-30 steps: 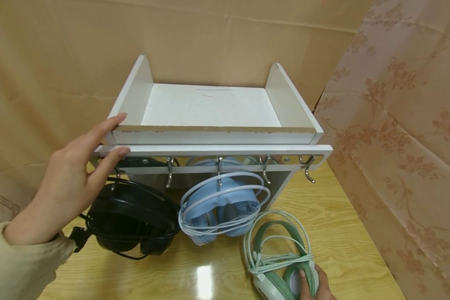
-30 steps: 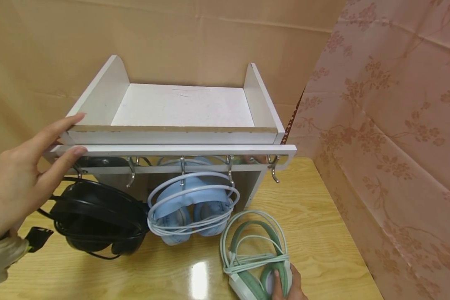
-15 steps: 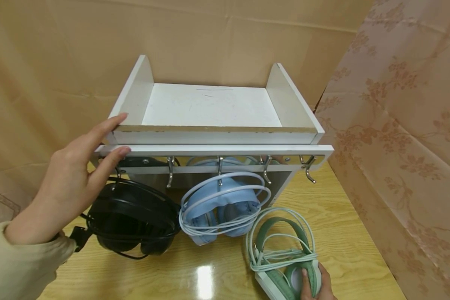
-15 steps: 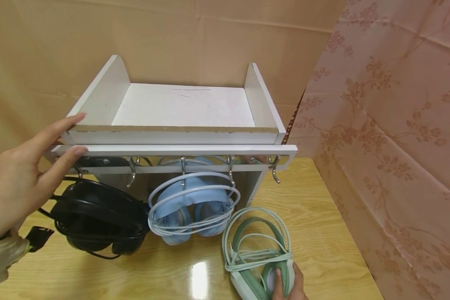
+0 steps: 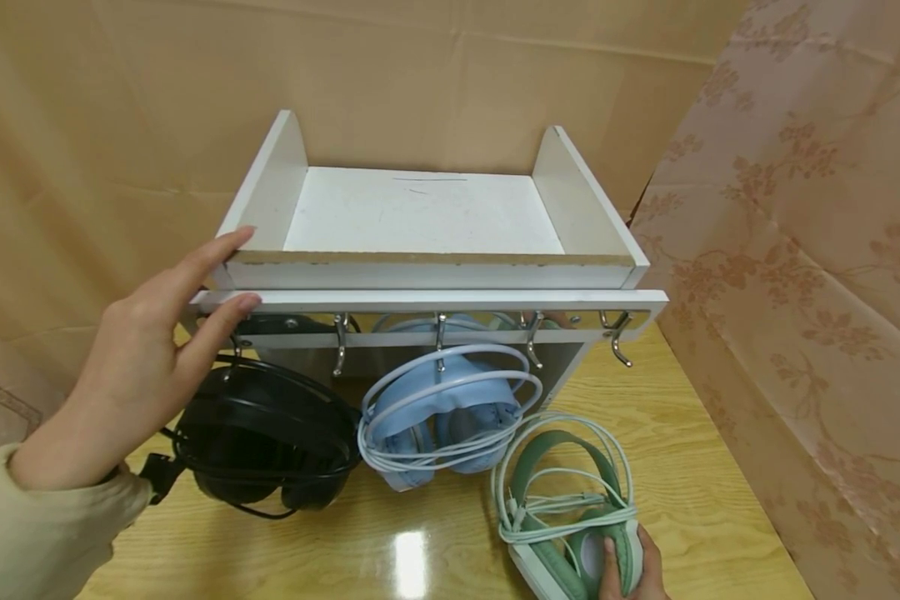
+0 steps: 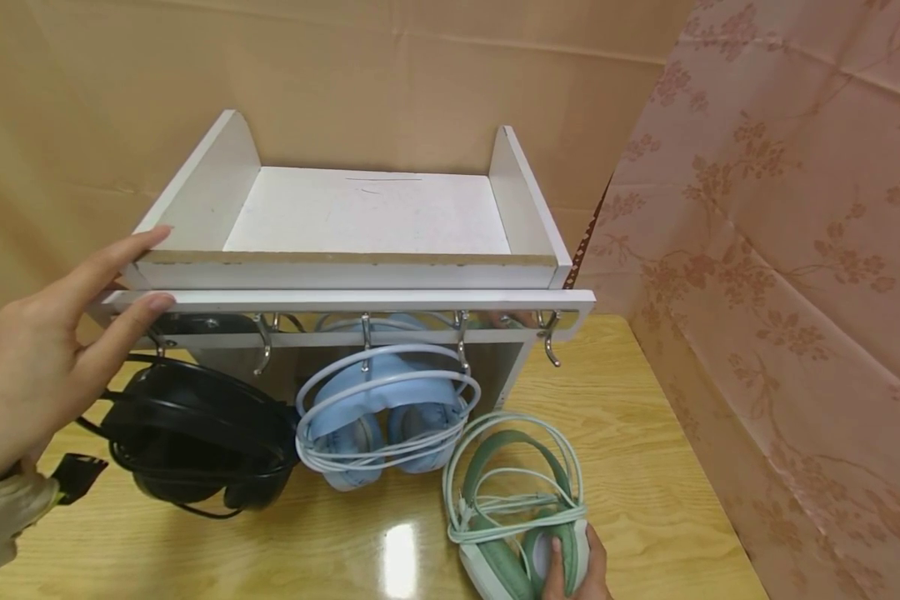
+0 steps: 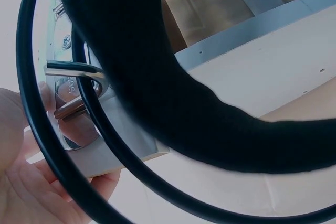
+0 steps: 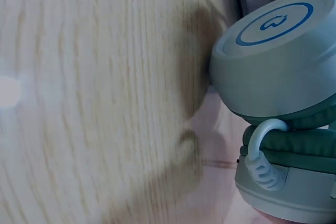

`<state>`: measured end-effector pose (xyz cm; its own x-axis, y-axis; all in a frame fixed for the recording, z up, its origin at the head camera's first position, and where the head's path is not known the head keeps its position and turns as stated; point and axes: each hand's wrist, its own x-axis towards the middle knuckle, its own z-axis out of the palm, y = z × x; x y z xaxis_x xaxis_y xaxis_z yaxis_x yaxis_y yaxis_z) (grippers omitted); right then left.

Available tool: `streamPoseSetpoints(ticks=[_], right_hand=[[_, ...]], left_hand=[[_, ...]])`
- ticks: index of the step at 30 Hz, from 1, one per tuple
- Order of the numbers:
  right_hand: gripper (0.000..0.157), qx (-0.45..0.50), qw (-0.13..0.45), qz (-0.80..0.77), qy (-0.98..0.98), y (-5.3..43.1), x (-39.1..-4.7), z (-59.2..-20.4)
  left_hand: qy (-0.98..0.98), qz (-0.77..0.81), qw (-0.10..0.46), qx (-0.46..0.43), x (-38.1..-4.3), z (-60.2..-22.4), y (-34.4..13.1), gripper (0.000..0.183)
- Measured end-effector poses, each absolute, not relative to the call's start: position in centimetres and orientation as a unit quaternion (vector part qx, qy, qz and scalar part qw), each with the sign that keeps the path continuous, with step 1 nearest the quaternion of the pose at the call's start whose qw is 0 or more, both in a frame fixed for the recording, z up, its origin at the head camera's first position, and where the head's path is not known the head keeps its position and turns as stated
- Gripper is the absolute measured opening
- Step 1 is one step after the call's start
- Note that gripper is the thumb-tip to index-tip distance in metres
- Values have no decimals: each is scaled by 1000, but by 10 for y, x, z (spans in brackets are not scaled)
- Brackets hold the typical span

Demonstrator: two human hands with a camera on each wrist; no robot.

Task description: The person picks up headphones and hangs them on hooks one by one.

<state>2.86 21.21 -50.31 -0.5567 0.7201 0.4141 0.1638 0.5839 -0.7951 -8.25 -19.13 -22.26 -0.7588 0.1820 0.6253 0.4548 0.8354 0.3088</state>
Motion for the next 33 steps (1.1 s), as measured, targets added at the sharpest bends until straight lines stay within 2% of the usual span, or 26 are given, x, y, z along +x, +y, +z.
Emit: streamPoseSetpoints(ticks=[10, 18, 27, 33], right_hand=[[42, -293, 396, 351, -797, 209, 28, -502], [40, -313, 382, 363, -790, 207, 29, -499], [41, -289, 420, 390, -766, 205, 26, -497], [41, -287, 420, 381, -772, 206, 25, -493]], left_hand=[[-912, -228, 296, -172, -82, -222, -191, 60], [-912, -227, 295, -174, -82, -223, -192, 59], [-911, -227, 297, -174, -82, -223, -191, 60], [-910, -230, 297, -173, -82, -222, -191, 60]])
